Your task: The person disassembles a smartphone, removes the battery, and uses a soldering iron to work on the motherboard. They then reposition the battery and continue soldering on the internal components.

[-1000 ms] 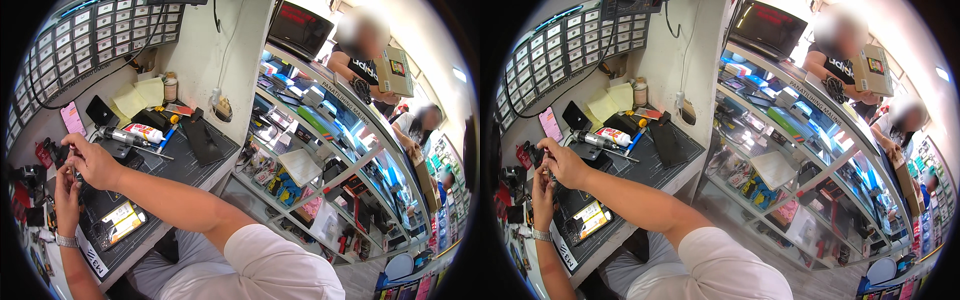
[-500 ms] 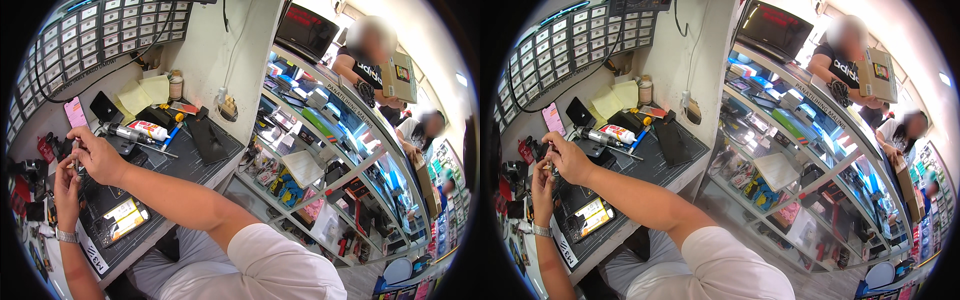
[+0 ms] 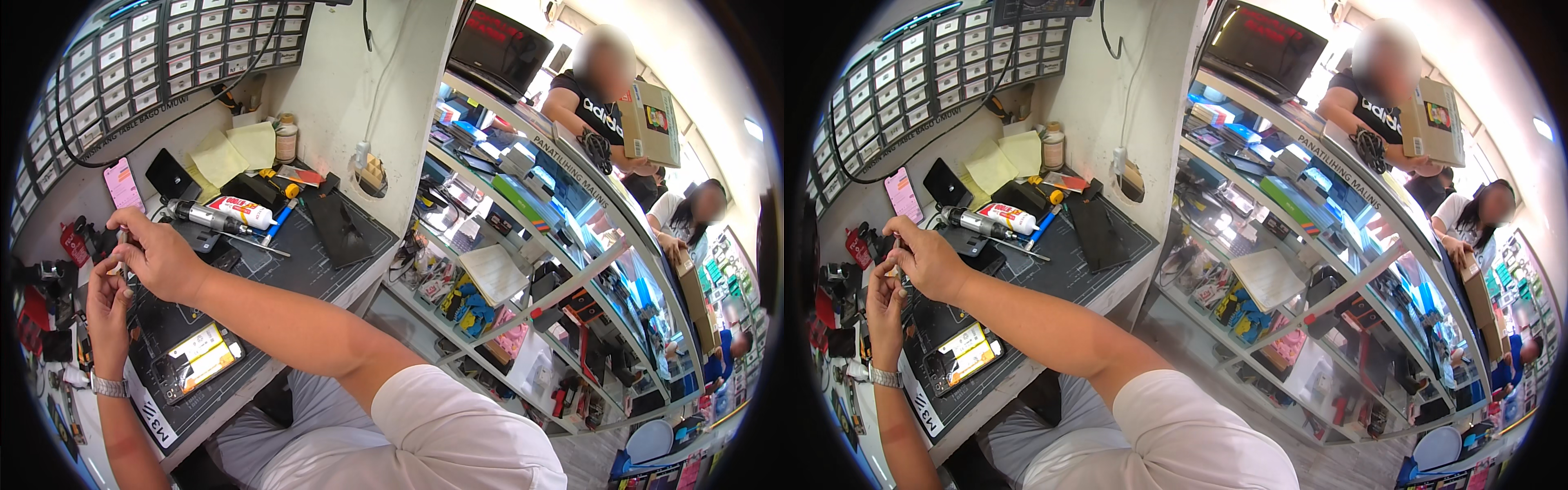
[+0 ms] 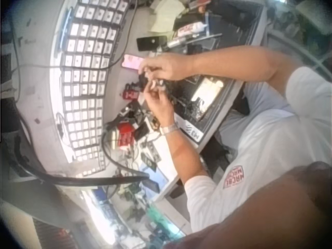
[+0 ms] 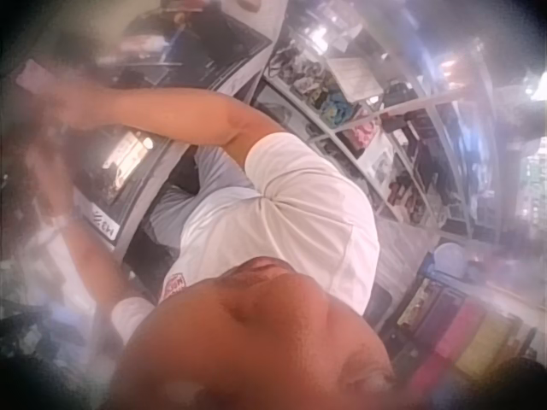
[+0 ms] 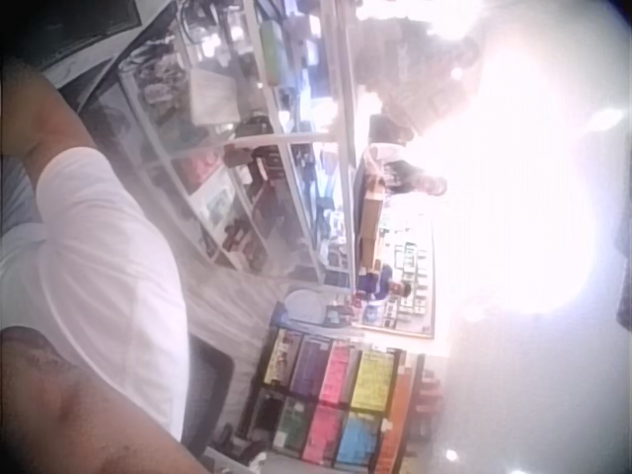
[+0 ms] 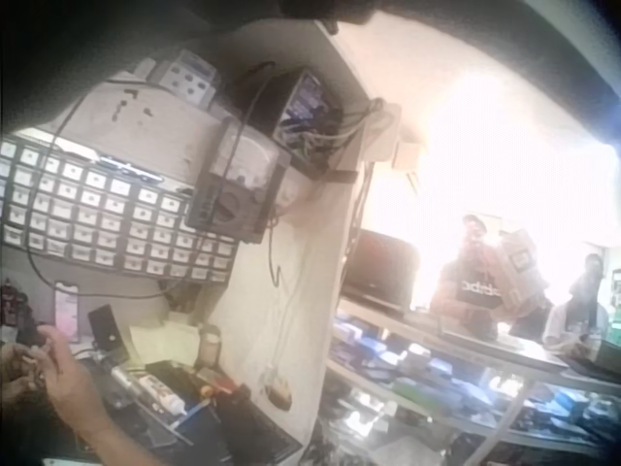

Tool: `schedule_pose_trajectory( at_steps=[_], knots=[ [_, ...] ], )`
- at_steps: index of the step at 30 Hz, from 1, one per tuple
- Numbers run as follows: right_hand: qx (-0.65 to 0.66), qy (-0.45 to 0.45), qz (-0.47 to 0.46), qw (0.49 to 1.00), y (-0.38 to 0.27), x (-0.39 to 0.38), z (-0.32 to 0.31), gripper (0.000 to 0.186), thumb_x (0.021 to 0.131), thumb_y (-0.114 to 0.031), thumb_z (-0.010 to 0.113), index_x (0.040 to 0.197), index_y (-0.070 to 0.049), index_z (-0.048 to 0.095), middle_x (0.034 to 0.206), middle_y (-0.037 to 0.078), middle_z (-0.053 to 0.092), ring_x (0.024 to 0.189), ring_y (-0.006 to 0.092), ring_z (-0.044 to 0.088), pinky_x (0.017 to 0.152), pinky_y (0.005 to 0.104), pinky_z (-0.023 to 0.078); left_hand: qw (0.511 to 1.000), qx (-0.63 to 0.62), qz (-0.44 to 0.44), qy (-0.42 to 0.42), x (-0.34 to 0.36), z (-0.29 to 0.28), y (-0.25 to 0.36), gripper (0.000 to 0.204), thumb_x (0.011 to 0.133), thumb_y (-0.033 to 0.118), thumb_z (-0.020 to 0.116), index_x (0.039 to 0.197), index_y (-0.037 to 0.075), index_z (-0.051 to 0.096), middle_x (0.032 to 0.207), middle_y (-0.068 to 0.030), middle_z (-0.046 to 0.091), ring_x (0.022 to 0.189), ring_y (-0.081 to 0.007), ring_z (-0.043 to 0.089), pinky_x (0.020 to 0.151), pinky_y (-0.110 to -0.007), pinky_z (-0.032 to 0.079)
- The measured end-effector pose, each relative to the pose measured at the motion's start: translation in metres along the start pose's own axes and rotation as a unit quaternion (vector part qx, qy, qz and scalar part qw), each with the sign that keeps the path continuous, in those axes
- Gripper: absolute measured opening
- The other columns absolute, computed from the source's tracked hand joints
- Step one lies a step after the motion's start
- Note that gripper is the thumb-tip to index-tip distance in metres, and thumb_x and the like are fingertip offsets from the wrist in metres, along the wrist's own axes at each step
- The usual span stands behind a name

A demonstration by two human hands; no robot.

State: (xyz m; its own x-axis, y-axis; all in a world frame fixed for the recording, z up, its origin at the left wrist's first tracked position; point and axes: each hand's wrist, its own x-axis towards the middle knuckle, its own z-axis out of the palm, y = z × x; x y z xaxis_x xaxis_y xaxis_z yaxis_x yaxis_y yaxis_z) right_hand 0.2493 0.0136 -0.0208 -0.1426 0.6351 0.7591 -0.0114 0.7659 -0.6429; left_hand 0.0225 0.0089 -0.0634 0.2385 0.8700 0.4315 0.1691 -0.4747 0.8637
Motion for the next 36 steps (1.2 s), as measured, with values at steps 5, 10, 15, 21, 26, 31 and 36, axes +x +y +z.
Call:
schedule_pose_trajectory(
  at_steps=[5, 10, 15, 21, 26, 31, 36],
  knots=[
    [0.035, -0.003, -0.012, 0.999, -0.007, 0.001, -0.001, 0.038, 0.108, 0.001, 0.069, 0.144, -0.006, 0.061, 0.093, 0.01, 0.073, 0.084, 0.0222, 0.073, 0.081, 0.0377, 0.059, 1.0, -0.016, -0.013, -0.007, -0.001, 0.002, 0.005, 0.042, 0.114, 0.008, 0.07, 0.154, 0.002, 0.059, 0.099, 0.0068, 0.052, 0.088, -0.0043, 0.048, 0.079, -0.021, 0.041],
    [-0.018, -0.007, -0.023, 1.0, -0.011, 0.002, -0.002, 0.038, 0.106, 0.001, 0.072, 0.142, -0.006, 0.064, 0.091, 0.01, 0.073, 0.081, 0.0227, 0.073, 0.081, 0.0378, 0.06, 1.0, -0.013, -0.005, -0.012, -0.003, -0.003, 0.002, 0.041, 0.114, 0.011, 0.072, 0.151, 0.002, 0.06, 0.101, 0.0066, 0.054, 0.091, -0.0044, 0.05, 0.082, -0.022, 0.042],
    [0.016, -0.008, -0.006, 1.0, -0.012, 0.001, -0.005, 0.038, 0.103, 0.001, 0.076, 0.139, -0.005, 0.066, 0.09, 0.012, 0.073, 0.08, 0.026, 0.074, 0.079, 0.0378, 0.06, 1.0, 0.003, 0.006, -0.008, -0.004, 0.0, 0.007, 0.044, 0.112, 0.013, 0.076, 0.151, 0.001, 0.061, 0.104, 0.0051, 0.056, 0.095, -0.0063, 0.054, 0.088, -0.024, 0.046],
    [-0.026, -0.006, -0.039, 0.999, -0.009, -0.001, -0.008, 0.039, 0.102, 0.001, 0.076, 0.139, -0.006, 0.067, 0.091, 0.012, 0.073, 0.081, 0.029, 0.075, 0.08, 0.0386, 0.061, 0.999, -0.013, -0.025, -0.045, -0.002, -0.002, 0.011, 0.046, 0.108, 0.009, 0.078, 0.15, 0.001, 0.061, 0.112, 0.002, 0.065, 0.104, -0.0085, 0.062, 0.099, -0.025, 0.051],
    [-0.029, -0.027, -0.016, 0.999, -0.012, 0.0, -0.012, 0.039, 0.102, -0.001, 0.077, 0.139, -0.007, 0.068, 0.092, 0.012, 0.073, 0.081, 0.029, 0.075, 0.08, 0.0388, 0.061, 0.995, -0.016, -0.071, -0.072, -0.002, -0.005, 0.026, 0.047, 0.105, 0.001, 0.074, 0.151, 0.002, 0.061, 0.115, 0.0005, 0.068, 0.108, -0.0097, 0.066, 0.101, -0.027, 0.054],
    [-0.053, -0.08, 0.038, 0.995, -0.019, 0.001, -0.004, 0.039, 0.102, -0.006, 0.08, 0.14, -0.01, 0.072, 0.089, 0.01, 0.074, 0.078, 0.0241, 0.075, 0.078, 0.0394, 0.062, 0.992, -0.017, -0.113, -0.057, -0.016, -0.019, 0.038, 0.045, 0.109, 0.01, 0.07, 0.152, 0.004, 0.061, 0.116, -0.0042, 0.076, 0.105, -0.012, 0.073, 0.092, -0.029, 0.057],
    [0.002, -0.091, 0.089, 0.992, -0.026, -0.005, -0.022, 0.038, 0.107, -0.005, 0.078, 0.144, -0.011, 0.073, 0.097, 0.007, 0.078, 0.09, 0.0161, 0.078, 0.08, 0.0371, 0.063, 0.977, -0.057, -0.142, -0.152, -0.007, -0.011, 0.057, 0.039, 0.111, 0.012, 0.071, 0.149, 0.008, 0.064, 0.124, -0.0091, 0.085, 0.105, -0.012, 0.079, 0.066, -0.022, 0.052]
  ],
)
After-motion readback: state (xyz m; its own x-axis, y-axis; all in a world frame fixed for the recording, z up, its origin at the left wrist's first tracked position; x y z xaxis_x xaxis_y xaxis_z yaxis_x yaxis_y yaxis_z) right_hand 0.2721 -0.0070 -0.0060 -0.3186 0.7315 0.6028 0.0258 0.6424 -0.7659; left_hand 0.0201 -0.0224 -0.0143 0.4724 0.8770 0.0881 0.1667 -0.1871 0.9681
